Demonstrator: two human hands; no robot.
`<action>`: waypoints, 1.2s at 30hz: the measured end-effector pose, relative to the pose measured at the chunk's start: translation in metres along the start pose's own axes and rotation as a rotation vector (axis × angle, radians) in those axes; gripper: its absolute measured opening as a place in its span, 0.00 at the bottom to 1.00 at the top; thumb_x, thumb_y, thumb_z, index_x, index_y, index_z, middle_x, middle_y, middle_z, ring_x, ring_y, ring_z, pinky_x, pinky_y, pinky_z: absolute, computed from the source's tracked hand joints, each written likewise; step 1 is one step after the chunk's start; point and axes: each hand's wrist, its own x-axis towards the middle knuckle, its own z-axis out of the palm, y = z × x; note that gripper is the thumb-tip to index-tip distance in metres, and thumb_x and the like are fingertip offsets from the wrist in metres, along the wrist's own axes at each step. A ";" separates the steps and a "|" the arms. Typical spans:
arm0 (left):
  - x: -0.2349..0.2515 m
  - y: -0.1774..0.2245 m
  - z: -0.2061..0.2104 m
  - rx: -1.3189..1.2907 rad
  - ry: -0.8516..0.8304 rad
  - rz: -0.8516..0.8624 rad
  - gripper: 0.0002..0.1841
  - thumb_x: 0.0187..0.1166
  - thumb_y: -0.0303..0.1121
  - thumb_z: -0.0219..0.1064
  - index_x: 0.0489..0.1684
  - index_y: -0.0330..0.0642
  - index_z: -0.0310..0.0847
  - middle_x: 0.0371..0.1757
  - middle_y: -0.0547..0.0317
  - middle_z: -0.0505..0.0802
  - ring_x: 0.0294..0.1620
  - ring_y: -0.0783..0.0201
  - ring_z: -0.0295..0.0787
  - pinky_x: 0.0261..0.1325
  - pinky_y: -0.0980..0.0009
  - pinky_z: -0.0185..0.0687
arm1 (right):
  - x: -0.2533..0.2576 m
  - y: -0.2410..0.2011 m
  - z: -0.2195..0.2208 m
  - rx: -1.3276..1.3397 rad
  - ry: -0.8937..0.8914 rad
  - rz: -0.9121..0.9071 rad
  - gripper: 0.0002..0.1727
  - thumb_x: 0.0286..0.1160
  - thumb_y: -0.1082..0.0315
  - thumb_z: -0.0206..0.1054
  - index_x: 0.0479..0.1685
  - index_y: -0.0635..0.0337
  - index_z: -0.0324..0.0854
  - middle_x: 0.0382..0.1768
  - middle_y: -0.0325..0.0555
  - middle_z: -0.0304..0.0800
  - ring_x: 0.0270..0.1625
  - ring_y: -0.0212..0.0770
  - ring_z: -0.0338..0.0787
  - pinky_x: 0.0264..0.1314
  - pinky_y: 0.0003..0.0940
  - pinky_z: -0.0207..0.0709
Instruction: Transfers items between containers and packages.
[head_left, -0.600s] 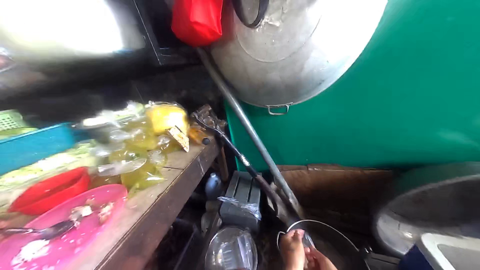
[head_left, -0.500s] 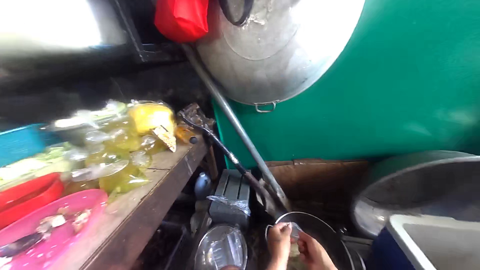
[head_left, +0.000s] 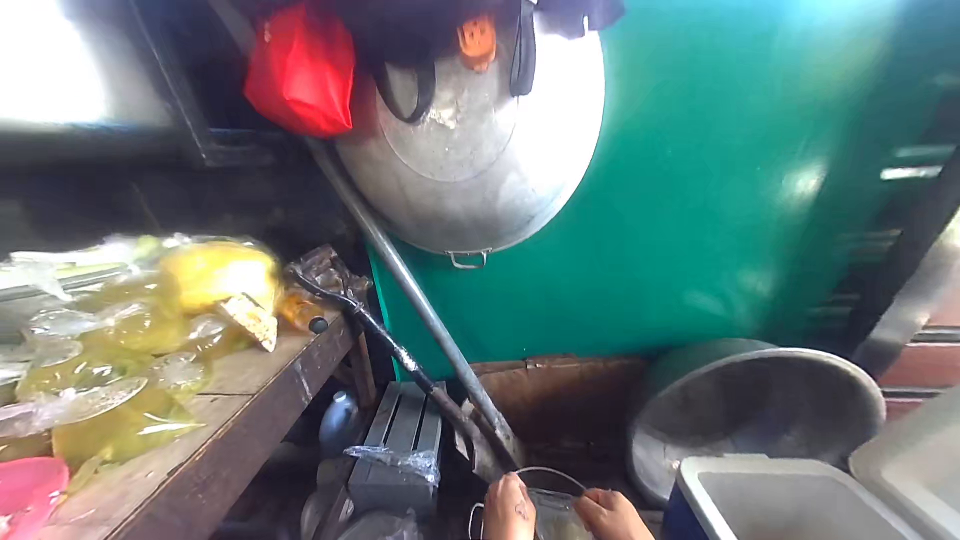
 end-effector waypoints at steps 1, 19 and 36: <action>-0.002 0.008 -0.006 -0.023 0.010 0.034 0.18 0.88 0.30 0.54 0.63 0.34 0.87 0.64 0.38 0.91 0.73 0.44 0.84 0.79 0.48 0.73 | -0.003 -0.005 -0.010 -0.127 0.017 -0.027 0.19 0.78 0.57 0.62 0.24 0.61 0.86 0.23 0.47 0.85 0.31 0.45 0.83 0.39 0.53 0.72; 0.009 -0.015 -0.001 -0.621 0.310 0.525 0.10 0.82 0.26 0.65 0.51 0.29 0.89 0.36 0.50 0.96 0.34 0.64 0.95 0.47 0.65 0.93 | 0.029 -0.037 0.012 -0.159 0.060 -0.628 0.10 0.74 0.69 0.70 0.38 0.68 0.92 0.37 0.58 0.93 0.44 0.54 0.94 0.54 0.52 0.85; 0.011 -0.012 0.072 -0.269 0.458 0.630 0.12 0.77 0.24 0.61 0.43 0.24 0.90 0.43 0.38 0.96 0.53 0.44 0.93 0.81 0.41 0.64 | 0.028 -0.024 -0.011 -0.022 0.036 -0.985 0.07 0.77 0.71 0.69 0.41 0.56 0.95 0.42 0.42 0.97 0.51 0.34 0.94 0.61 0.29 0.85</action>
